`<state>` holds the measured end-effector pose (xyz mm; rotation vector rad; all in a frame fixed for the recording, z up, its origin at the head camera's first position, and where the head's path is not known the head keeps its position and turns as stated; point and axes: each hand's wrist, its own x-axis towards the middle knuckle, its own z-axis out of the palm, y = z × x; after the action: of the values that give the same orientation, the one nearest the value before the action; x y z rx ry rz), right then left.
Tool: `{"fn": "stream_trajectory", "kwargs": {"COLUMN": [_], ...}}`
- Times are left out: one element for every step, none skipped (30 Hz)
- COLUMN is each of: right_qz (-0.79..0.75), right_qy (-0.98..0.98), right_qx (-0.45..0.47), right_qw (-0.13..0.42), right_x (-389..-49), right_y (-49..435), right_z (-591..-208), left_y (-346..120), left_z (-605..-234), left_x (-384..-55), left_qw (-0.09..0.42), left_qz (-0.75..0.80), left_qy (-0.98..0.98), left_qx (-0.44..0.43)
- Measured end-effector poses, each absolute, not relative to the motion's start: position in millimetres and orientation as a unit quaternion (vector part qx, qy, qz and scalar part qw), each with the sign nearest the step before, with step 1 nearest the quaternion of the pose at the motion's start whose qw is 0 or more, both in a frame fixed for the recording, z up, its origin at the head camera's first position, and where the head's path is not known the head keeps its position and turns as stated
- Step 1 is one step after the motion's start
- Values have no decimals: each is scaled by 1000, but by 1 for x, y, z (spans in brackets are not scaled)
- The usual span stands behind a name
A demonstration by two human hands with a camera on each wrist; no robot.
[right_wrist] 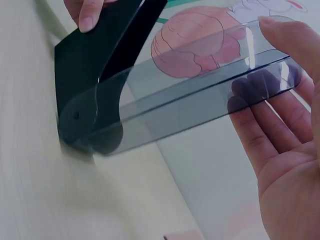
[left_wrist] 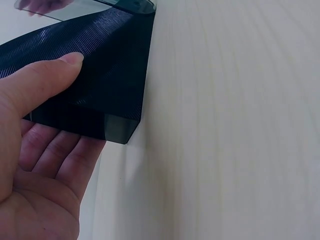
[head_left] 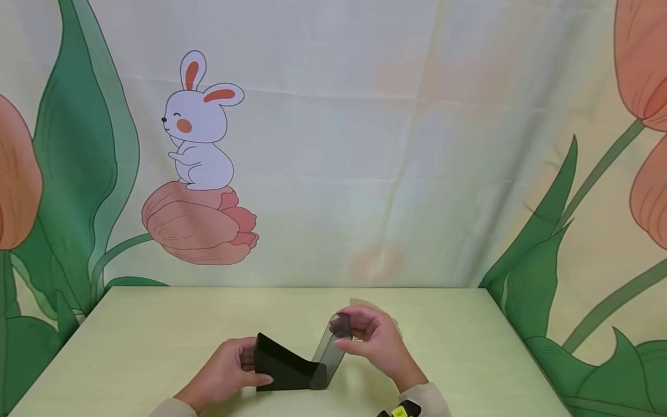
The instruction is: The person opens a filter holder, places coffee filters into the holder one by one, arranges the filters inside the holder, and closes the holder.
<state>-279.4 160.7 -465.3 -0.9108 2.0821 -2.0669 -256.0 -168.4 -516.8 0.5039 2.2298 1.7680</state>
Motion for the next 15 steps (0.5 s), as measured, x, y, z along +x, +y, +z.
{"fn": "stream_trajectory", "kwargs": {"right_qz": [-672, -672, -672, -672, -671, -671, -670, -670, -670, -668, -669, -669, -669, -667, -665], "right_qy": [677, 676, 676, 676, 677, 678, 678, 679, 679, 679, 680, 679, 679, 680, 681], "right_qx": [-300, -301, -300, -301, -299, -299, -300, -297, -299, -301, -299, -299, -299, -303, -304], "right_qw": [31, 30, 32, 33, 35, 36, 37, 39, 40, 40, 41, 42, 43, 42, 42], "right_x": [-280, -280, -280, -280, -280, -280, -280, -280, -280, -280, -280, -280, -280, -280, -280], "right_y": [164, 167, 170, 172, 175, 177, 180, 182, 184, 186, 188, 189, 191, 193, 195], "right_z": [-467, -468, -469, -470, -471, -472, -473, -474, -474, -475, -476, -477, -478, -479, -480], "left_y": [-168, -168, -168, -169, -169, -169, -169, -170, -170, -170, -170, -170, -170, -170, -170], "left_z": [-517, -517, -517, -517, -517, -517, -517, -517, -517, -517, -517, -518, -518, -518, -518], "left_x": [-256, -256, -257, -257, -257, -257, -257, -257, -257, -257, -257, -257, -257, -257, -257], "left_qw": [126, 127, 127, 128, 128, 128, 127, 126, 126, 125, 126, 126, 127, 127, 127], "left_qz": [608, 609, 609, 609, 610, 609, 609, 609, 609, 609, 610, 610, 611, 611, 611], "left_qy": [765, 764, 764, 763, 762, 763, 763, 763, 763, 763, 762, 762, 761, 761, 761], "left_qx": [173, 173, 173, 174, 174, 175, 176, 176, 177, 177, 176, 176, 176, 176, 177]}}
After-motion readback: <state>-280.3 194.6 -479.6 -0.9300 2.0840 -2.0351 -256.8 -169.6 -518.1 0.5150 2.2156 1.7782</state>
